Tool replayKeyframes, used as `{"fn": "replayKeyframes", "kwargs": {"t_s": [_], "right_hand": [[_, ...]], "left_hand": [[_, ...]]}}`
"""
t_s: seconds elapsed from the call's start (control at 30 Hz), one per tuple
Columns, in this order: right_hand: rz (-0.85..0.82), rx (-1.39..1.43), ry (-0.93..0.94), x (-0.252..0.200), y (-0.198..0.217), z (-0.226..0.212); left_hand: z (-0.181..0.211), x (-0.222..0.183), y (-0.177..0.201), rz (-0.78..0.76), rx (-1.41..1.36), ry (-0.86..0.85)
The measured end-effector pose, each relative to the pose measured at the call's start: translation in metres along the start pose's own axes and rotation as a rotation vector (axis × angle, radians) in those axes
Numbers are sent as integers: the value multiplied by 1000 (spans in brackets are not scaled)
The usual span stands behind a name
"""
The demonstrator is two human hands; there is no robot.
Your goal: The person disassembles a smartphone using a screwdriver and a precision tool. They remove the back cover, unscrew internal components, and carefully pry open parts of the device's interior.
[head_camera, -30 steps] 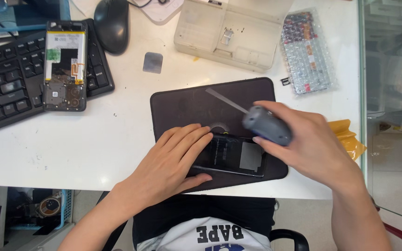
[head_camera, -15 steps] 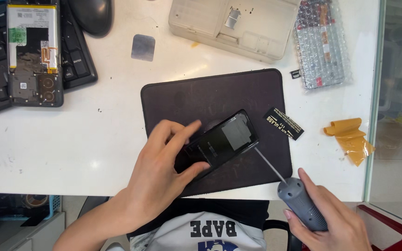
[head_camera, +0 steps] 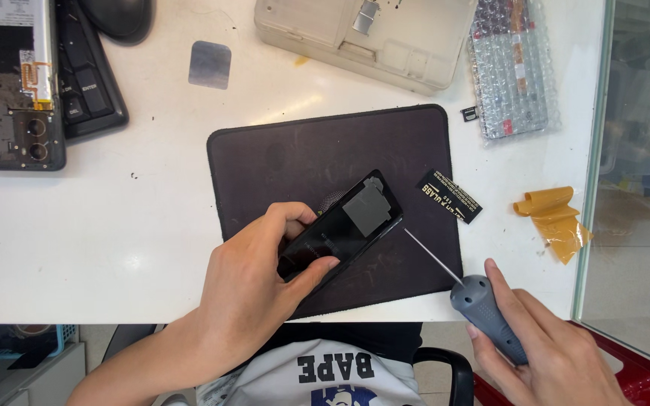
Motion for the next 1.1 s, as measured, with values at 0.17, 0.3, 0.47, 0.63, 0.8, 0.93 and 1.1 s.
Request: {"fn": "replayKeyframes", "kwargs": {"t_s": [0.17,0.3,0.47,0.63,0.8,0.93,1.1], "right_hand": [[30,-50,51,6,9,-3],[-38,-77,9,10,11,-3],[-55,-101,16,14,12,-5],[-96,-106,-17,15,9,-5],[-71,-82,9,14,7,-4],[-74,-93,-10,13,4,-3],[-57,-58,15,9,3,-2]], "left_hand": [[-1,-2,-3,61,16,-52],[-3,-2,-5,47,25,-33],[-3,-2,-4,41,23,-31],[-2,-2,-3,51,22,-60],[-3,-3,-4,60,28,-74],[-4,-2,-6,44,12,-41],[-3,-3,-6,84,16,-73]]}}
Point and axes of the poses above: each hand's wrist, its own x-axis towards the middle knuckle, its own y-axis out of the back of the hand, z = x × y, the point moved 3 cm from there along x, towards the middle knuckle, and after that the axes turned 1 degree about y, right-handed, at the moved point
